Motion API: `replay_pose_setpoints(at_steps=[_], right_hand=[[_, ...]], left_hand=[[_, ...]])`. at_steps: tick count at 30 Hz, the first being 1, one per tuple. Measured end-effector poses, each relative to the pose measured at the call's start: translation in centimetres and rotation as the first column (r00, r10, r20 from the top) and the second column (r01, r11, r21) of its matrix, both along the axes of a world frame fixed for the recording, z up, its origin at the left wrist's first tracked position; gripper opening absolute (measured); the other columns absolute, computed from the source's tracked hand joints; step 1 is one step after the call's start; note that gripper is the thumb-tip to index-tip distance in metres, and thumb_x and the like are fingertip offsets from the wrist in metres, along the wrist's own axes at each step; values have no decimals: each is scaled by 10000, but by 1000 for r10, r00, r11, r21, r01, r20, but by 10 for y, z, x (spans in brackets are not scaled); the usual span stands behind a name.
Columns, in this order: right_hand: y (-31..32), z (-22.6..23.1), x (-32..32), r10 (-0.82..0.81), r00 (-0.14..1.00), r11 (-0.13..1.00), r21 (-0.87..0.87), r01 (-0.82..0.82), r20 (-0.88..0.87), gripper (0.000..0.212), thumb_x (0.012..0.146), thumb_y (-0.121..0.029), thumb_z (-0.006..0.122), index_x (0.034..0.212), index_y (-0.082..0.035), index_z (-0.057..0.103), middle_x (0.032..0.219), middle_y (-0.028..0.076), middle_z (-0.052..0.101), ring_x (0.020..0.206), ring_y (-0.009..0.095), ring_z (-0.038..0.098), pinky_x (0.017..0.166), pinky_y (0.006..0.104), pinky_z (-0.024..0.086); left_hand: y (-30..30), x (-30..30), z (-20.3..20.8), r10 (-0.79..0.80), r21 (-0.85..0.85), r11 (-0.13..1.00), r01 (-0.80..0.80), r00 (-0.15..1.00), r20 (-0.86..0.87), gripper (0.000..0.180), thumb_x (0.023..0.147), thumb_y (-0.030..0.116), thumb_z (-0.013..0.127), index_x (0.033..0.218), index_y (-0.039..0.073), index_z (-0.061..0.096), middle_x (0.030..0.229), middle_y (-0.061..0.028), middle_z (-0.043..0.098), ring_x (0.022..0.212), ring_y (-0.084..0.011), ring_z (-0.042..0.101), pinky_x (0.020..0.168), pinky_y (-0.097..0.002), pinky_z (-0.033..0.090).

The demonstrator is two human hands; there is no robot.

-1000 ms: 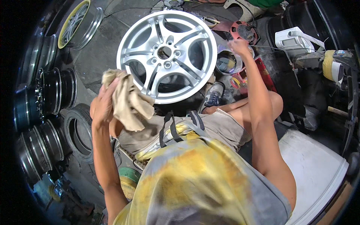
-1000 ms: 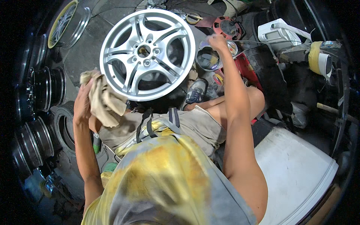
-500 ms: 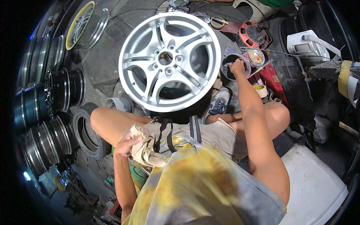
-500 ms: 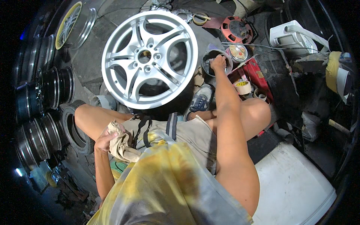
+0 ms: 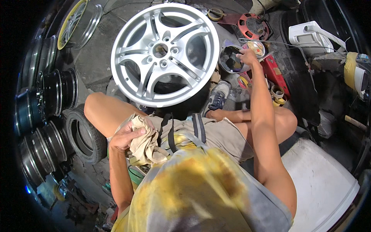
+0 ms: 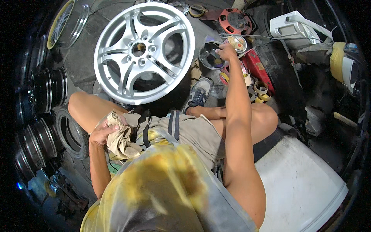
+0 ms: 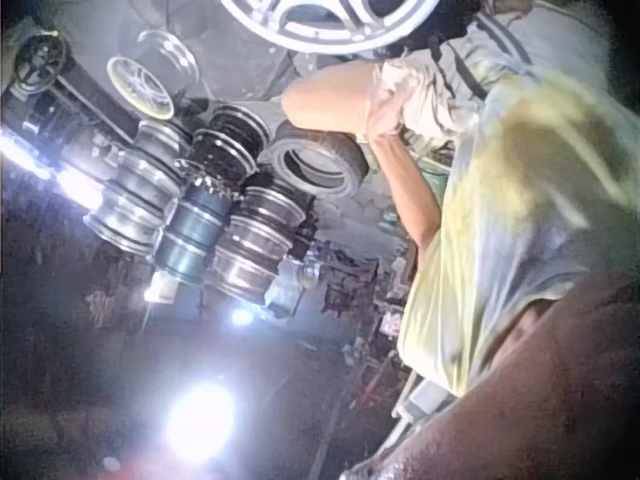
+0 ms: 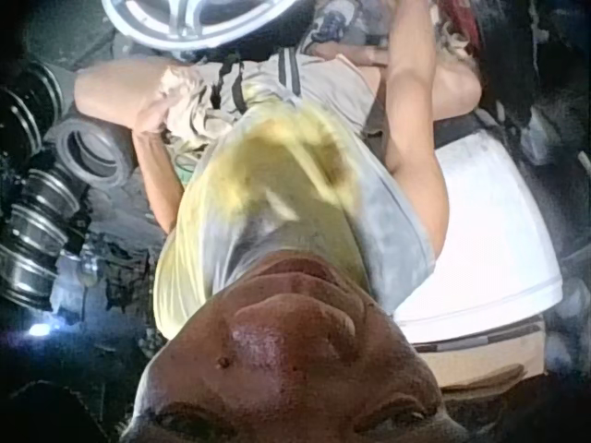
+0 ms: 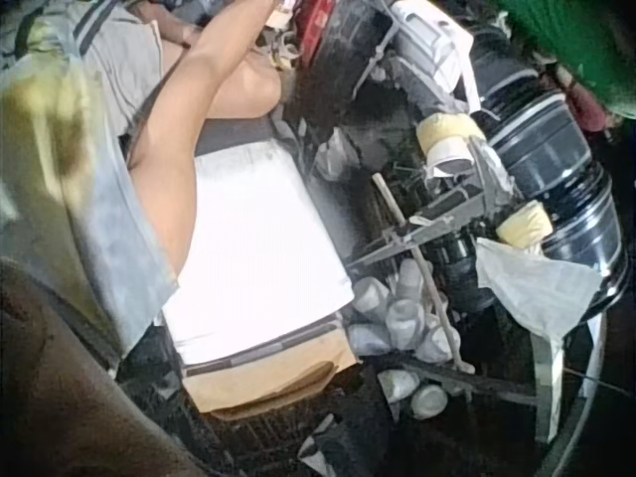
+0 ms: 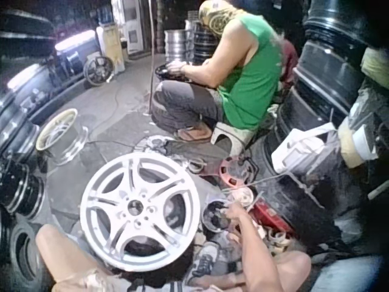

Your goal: The person sits on the floor and wipes a silver car rim with a cloth. They rotate the rim to clean different sections, including the spokes and the outer edge, while another person works on a tire in the background.

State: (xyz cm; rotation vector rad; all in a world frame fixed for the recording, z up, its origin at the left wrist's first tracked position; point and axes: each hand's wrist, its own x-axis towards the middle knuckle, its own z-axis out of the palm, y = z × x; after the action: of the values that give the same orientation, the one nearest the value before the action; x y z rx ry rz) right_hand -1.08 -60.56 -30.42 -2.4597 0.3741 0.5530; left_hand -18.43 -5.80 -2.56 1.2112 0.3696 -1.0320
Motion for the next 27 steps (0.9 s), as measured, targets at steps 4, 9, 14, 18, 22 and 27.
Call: replay_pose_setpoints(at_steps=[4,9,14,18,22,27], right_hand=[[19,36,-15,-69,958,989,-106,102,278,351,807,-290,797,1101,-100,764,1096,199,734,1058,361,695,932,440,529],[34,34,-36,232,970,969,-103,-224,72,350,754,-223,819,1086,-115,784,1090,181,746,1047,348,708,945,413,545],[7,3,-30,75,988,997,-26,-72,137,325,775,-132,736,1085,-42,771,1052,197,753,986,306,737,924,388,551],[12,45,-18,-35,944,968,-224,114,330,243,786,-141,722,1010,-72,786,1015,209,747,998,347,723,916,428,552],[12,22,-12,-125,955,920,-328,213,269,251,781,-160,733,1015,-84,781,1006,222,739,1009,379,712,915,448,552],[63,18,-10,-197,972,838,-493,234,126,261,909,-155,640,1095,5,728,1193,253,688,1064,381,710,907,441,582]], left_hand=[[-2,5,-1,-64,-87,994,66,998,26,276,924,184,745,1113,5,654,1006,-55,676,916,-148,646,836,-302,535],[-8,9,0,-72,-81,994,73,997,22,273,922,184,750,1108,11,650,1015,-52,669,919,-145,640,835,-302,532],[-9,9,-2,-86,-114,990,89,996,25,274,923,185,750,1110,14,648,1024,-50,665,924,-144,635,843,-306,529],[-6,3,-2,-65,-84,994,68,997,38,275,925,182,746,1117,12,645,1017,-51,666,925,-145,635,846,-308,527],[-6,2,0,-62,-77,995,65,998,33,274,927,176,742,1122,12,644,1020,-57,669,933,-148,639,846,-309,530],[-5,-10,6,21,19,1000,-21,1000,10,328,861,211,796,1085,19,652,993,-47,671,916,-158,641,837,-310,514]])
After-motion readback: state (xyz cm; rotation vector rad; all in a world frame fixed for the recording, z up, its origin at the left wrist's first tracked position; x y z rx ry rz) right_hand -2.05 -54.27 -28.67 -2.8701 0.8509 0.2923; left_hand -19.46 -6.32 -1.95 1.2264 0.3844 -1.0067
